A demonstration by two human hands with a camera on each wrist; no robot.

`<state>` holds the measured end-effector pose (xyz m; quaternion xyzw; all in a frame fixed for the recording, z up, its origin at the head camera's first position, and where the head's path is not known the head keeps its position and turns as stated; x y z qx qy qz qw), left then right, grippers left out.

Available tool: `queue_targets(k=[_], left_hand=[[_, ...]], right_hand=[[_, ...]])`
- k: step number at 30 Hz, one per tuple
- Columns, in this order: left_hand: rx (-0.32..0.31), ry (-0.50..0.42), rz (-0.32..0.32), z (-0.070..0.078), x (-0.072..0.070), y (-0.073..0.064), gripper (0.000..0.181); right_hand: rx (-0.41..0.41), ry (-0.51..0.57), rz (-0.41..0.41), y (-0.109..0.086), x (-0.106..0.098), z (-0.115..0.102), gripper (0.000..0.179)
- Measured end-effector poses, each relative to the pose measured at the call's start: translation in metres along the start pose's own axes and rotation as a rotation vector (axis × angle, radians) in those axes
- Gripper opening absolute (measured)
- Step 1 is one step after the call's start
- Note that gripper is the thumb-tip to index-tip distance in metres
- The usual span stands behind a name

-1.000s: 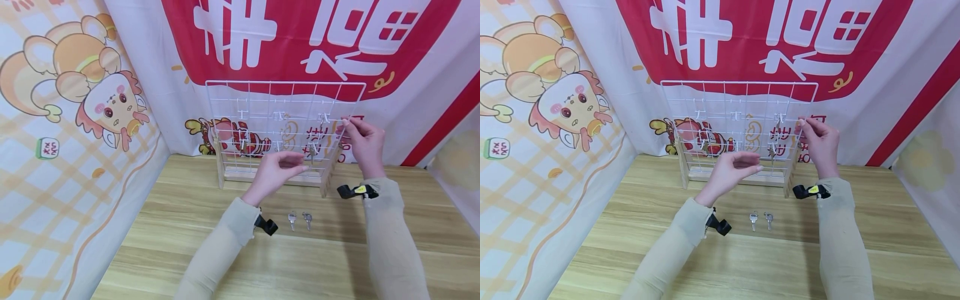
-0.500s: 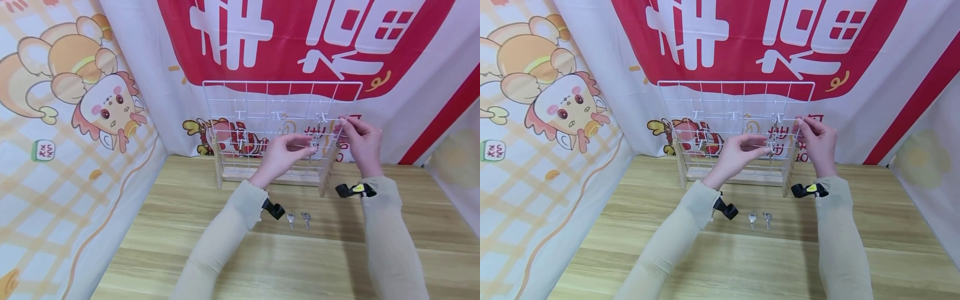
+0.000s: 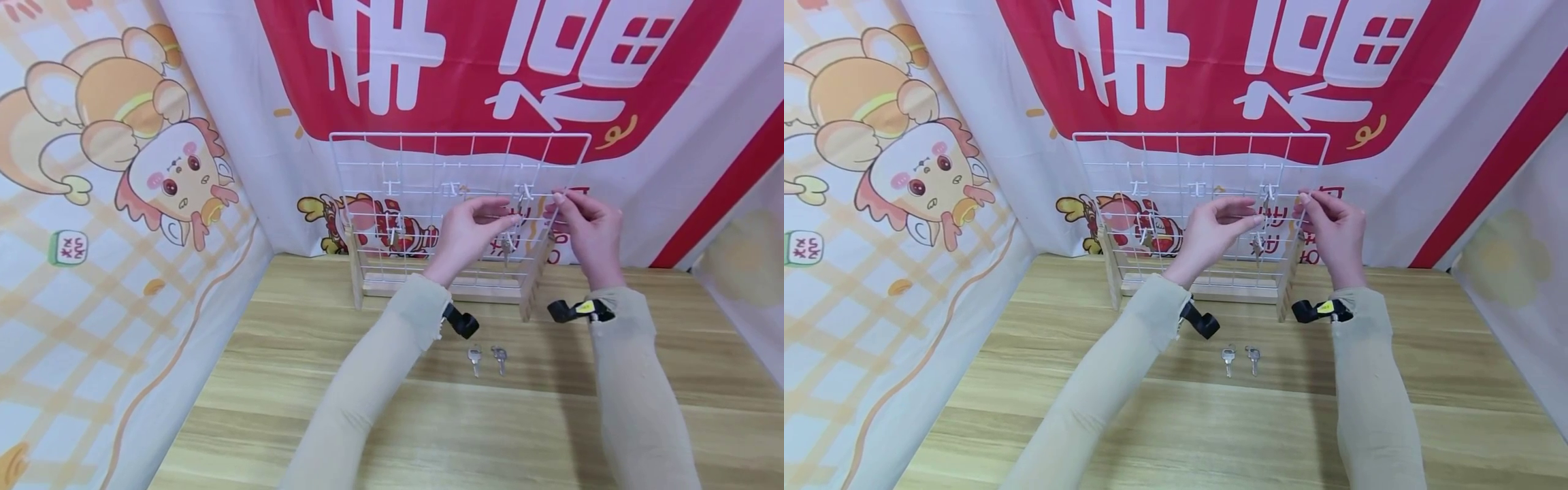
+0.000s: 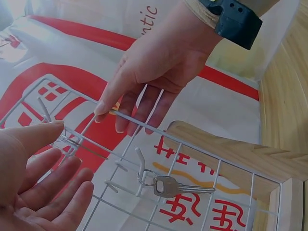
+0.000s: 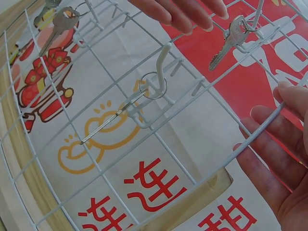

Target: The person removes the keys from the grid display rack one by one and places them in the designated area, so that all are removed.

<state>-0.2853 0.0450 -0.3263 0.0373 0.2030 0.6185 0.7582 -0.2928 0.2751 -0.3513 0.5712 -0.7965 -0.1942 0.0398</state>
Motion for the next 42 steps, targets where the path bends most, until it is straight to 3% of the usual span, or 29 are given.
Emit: queue_targets(k=[12,23,34,42], left_hand=[[-0.003,-0.013,0.005,0.002,0.008,0.012,0.038],[-0.011,0.0,0.008,0.004,0.014,0.016,0.034],[-0.001,-0.039,0.053,0.009,0.017,0.018,0.027],[0.011,-0.003,0.087,0.012,0.021,0.021,0.021]], right_hand=[[-0.007,-0.008,-0.004,-0.001,0.0,-0.001,0.041],[-0.012,0.0,-0.005,0.0,-0.001,0.001,0.04],[-0.005,-0.003,-0.004,-0.001,0.001,0.002,0.041],[-0.016,-0.006,0.0,-0.001,0.001,0.002,0.041]])
Point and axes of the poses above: each hand's wrist, its own y-axis towards the middle knuckle, its own x-axis out of the palm, z = x × y, the point moved 1 cm from there along y, towards the middle knuckle, and after that the axes turned 1 degree about z, right-handed, at the moved point
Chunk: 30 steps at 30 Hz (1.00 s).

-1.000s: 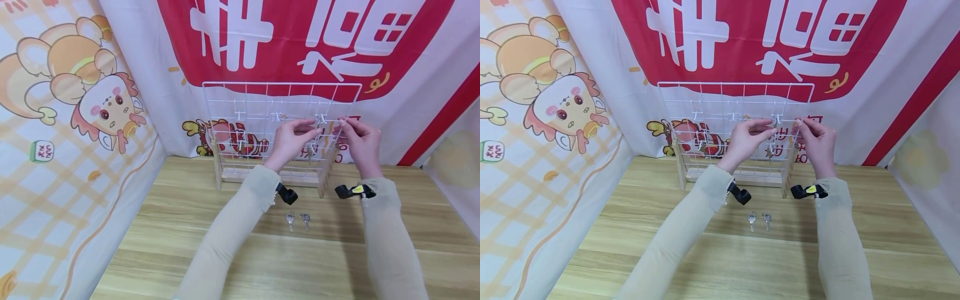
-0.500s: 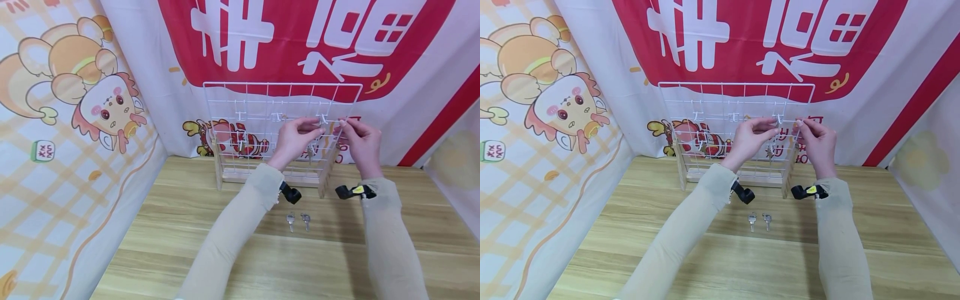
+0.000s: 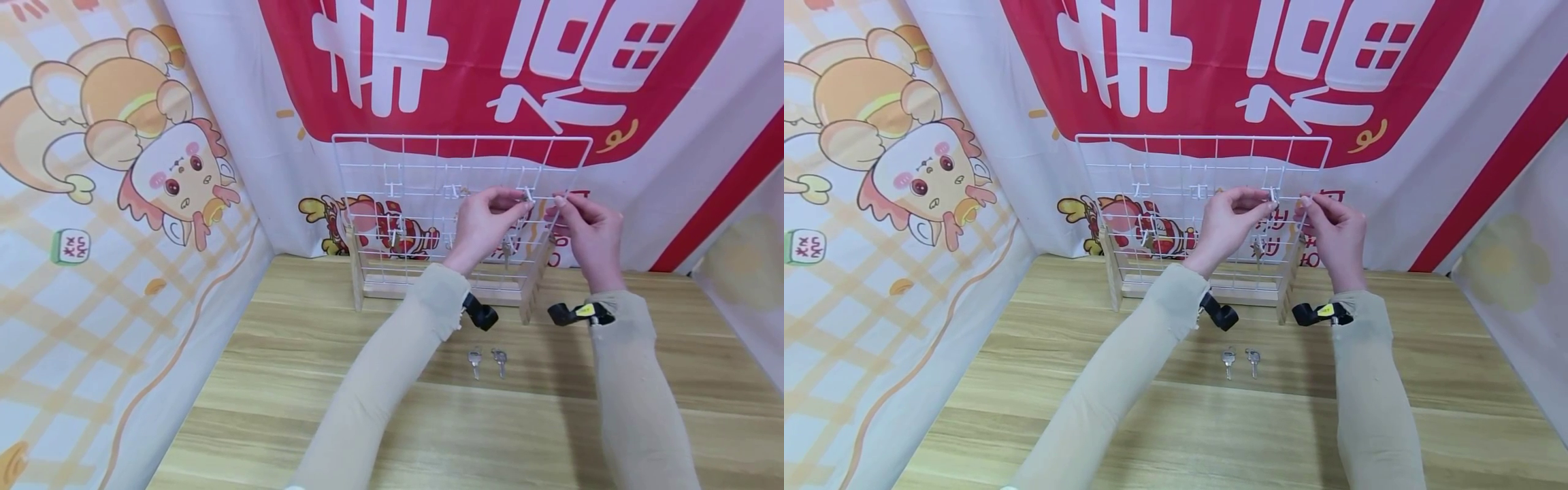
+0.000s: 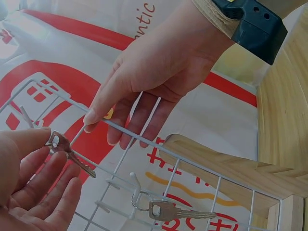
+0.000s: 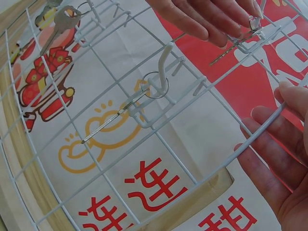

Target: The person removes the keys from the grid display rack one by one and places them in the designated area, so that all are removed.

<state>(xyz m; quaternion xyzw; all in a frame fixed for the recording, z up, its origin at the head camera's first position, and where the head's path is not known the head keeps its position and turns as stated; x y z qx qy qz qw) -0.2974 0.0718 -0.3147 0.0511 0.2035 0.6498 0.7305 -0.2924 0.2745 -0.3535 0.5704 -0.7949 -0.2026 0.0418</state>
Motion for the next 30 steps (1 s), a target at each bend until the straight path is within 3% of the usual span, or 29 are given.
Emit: queue_targets(k=[9,30], left_hand=[[0.017,0.027,0.048,0.004,0.004,0.001,0.014],[0.054,-0.022,0.021,0.004,-0.005,-0.01,0.016]], right_hand=[[0.006,0.004,0.005,-0.001,-0.001,-0.002,0.041],[0.028,-0.003,-0.002,-0.001,0.0,-0.003,0.043]])
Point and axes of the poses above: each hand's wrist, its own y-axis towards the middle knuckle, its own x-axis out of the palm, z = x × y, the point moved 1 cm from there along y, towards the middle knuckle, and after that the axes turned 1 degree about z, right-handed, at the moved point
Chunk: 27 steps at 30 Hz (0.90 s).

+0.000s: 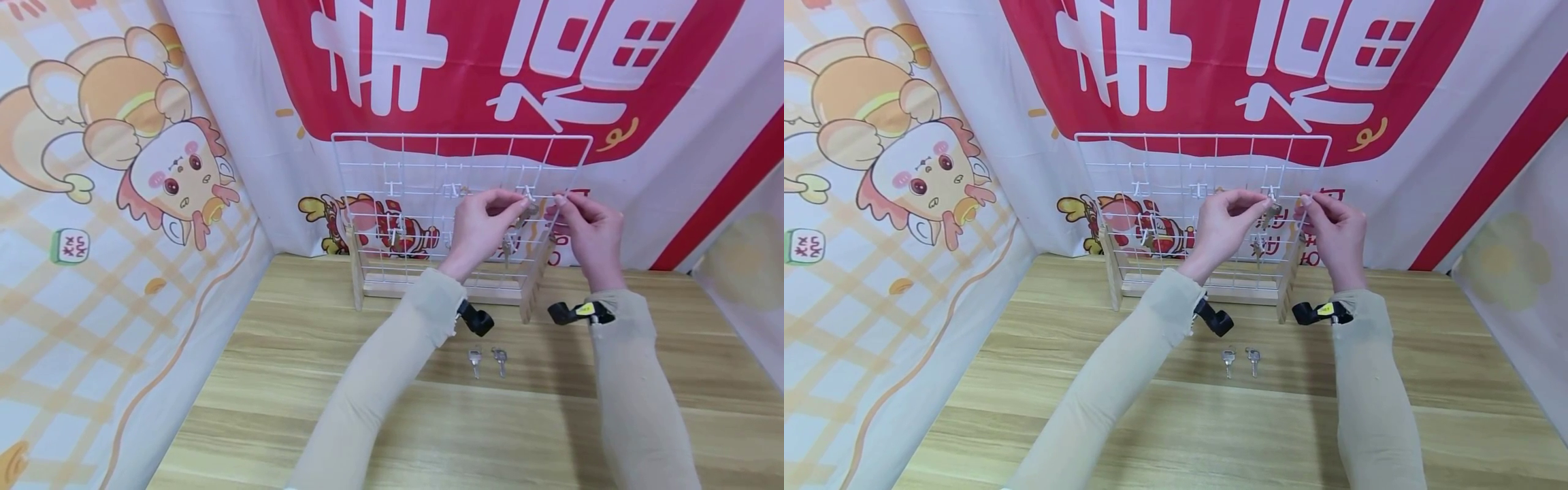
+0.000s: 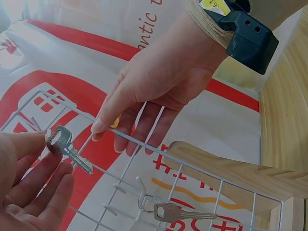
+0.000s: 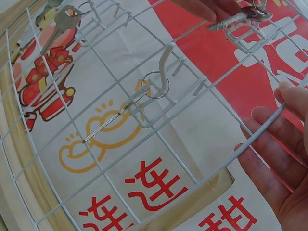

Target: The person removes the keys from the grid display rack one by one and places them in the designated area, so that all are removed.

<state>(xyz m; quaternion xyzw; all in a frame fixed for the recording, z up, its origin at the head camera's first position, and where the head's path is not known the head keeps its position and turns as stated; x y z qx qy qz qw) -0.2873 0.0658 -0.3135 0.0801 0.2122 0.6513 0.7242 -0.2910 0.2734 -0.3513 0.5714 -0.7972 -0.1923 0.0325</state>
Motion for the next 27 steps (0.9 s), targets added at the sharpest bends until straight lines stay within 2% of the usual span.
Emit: queue_targets(k=[13,27], left_hand=[[0.028,-0.037,-0.013,0.008,-0.006,-0.007,0.017],[0.136,-0.061,-0.043,0.018,-0.019,-0.025,0.019]], right_hand=[[-0.004,0.011,0.001,0.0,0.0,0.001,0.042],[-0.018,-0.005,0.007,0.0,-0.001,0.001,0.042]])
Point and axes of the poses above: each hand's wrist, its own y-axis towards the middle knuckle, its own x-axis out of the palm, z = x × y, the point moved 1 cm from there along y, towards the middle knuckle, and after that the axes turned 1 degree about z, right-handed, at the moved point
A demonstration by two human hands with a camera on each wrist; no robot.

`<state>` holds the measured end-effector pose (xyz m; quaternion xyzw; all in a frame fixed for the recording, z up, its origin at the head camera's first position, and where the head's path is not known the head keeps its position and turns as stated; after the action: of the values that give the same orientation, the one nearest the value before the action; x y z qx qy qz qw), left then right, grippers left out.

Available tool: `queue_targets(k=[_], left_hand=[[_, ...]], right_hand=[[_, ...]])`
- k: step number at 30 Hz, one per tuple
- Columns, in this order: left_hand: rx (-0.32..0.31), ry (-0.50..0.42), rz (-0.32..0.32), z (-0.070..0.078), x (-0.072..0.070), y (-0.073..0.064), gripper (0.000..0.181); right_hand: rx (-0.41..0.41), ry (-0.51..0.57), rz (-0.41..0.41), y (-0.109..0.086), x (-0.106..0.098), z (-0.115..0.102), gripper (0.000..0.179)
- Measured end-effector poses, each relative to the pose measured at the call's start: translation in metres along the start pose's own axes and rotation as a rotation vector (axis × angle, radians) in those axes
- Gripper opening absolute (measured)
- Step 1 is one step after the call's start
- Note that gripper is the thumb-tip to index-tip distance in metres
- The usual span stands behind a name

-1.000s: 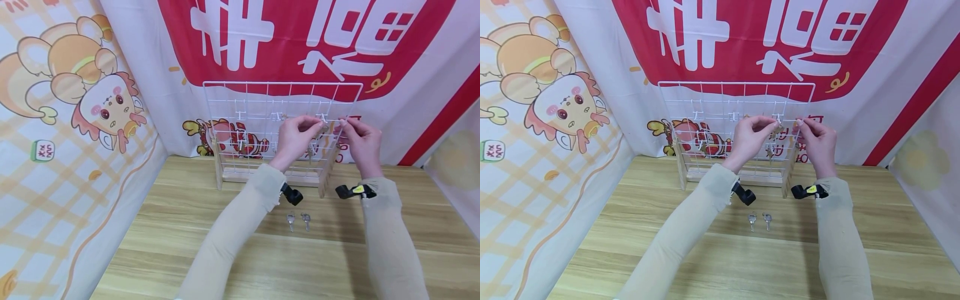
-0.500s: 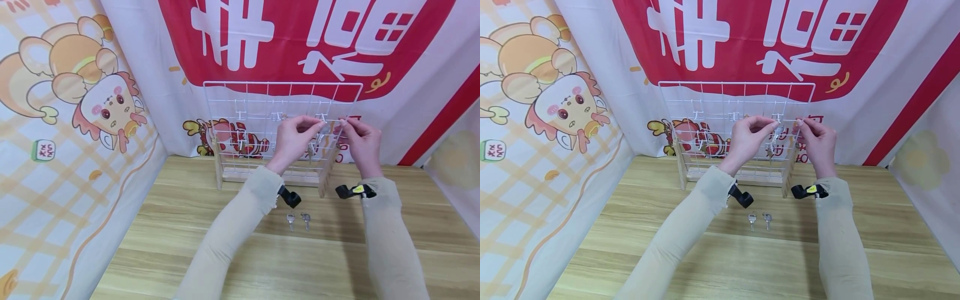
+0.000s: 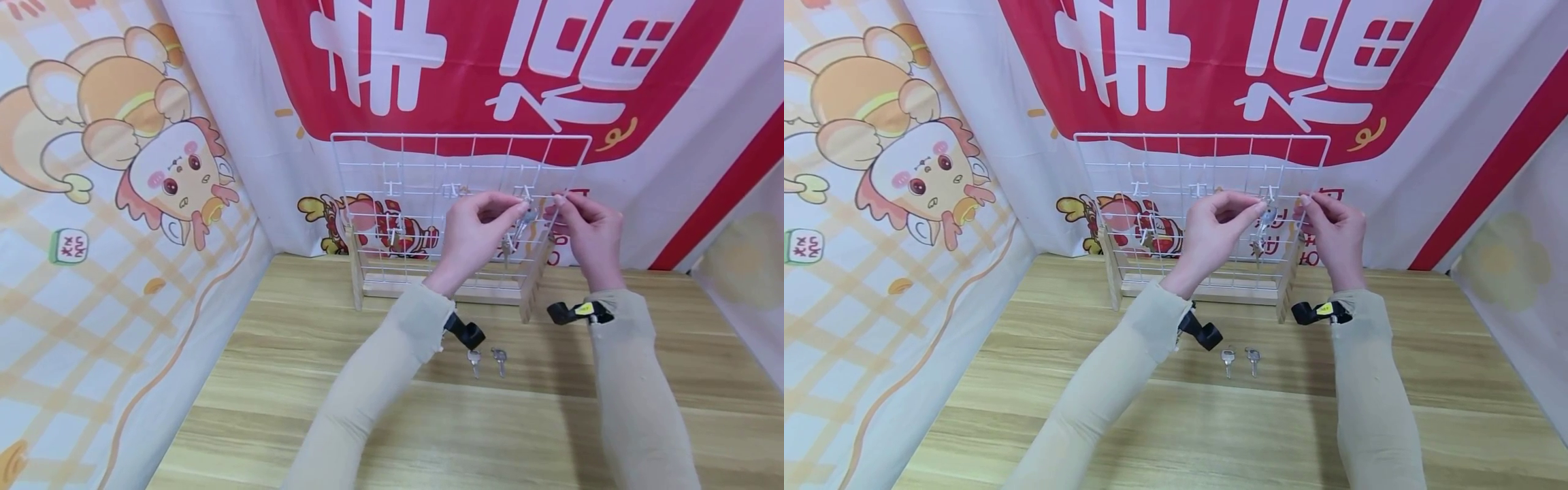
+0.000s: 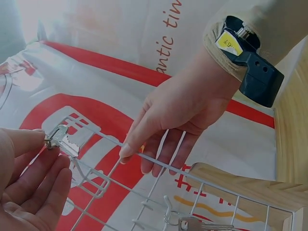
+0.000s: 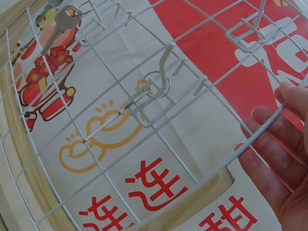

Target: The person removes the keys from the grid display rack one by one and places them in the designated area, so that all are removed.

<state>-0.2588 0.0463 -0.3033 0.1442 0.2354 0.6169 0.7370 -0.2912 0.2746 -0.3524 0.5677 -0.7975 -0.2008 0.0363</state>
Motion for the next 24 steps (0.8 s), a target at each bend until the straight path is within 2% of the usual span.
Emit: queue_targets(k=[4,9,18,24], left_hand=[[0.004,-0.013,-0.002,-0.003,-0.007,-0.009,0.019],[-0.011,-0.014,0.026,-0.015,-0.015,-0.024,0.017],[-0.079,0.008,0.087,-0.048,-0.029,-0.054,0.011],[-0.162,-0.006,0.081,-0.077,-0.036,-0.082,0.011]], right_hand=[[-0.001,0.008,-0.003,0.0,0.0,0.0,0.041],[0.004,0.02,-0.007,0.0,0.0,-0.001,0.041],[0.015,0.036,-0.014,0.0,0.0,0.0,0.041],[0.004,0.038,-0.014,0.001,-0.001,0.001,0.041]])
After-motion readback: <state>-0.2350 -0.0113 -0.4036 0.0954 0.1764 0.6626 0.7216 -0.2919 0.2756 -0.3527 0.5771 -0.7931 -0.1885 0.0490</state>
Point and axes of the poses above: each hand's wrist, its own y-axis towards the middle knuckle, its own x-axis out of the palm, z = x × y, the point moved 1 cm from there along y, towards the middle knuckle, and after that the axes turned 1 degree about z, right-handed, at the moved point
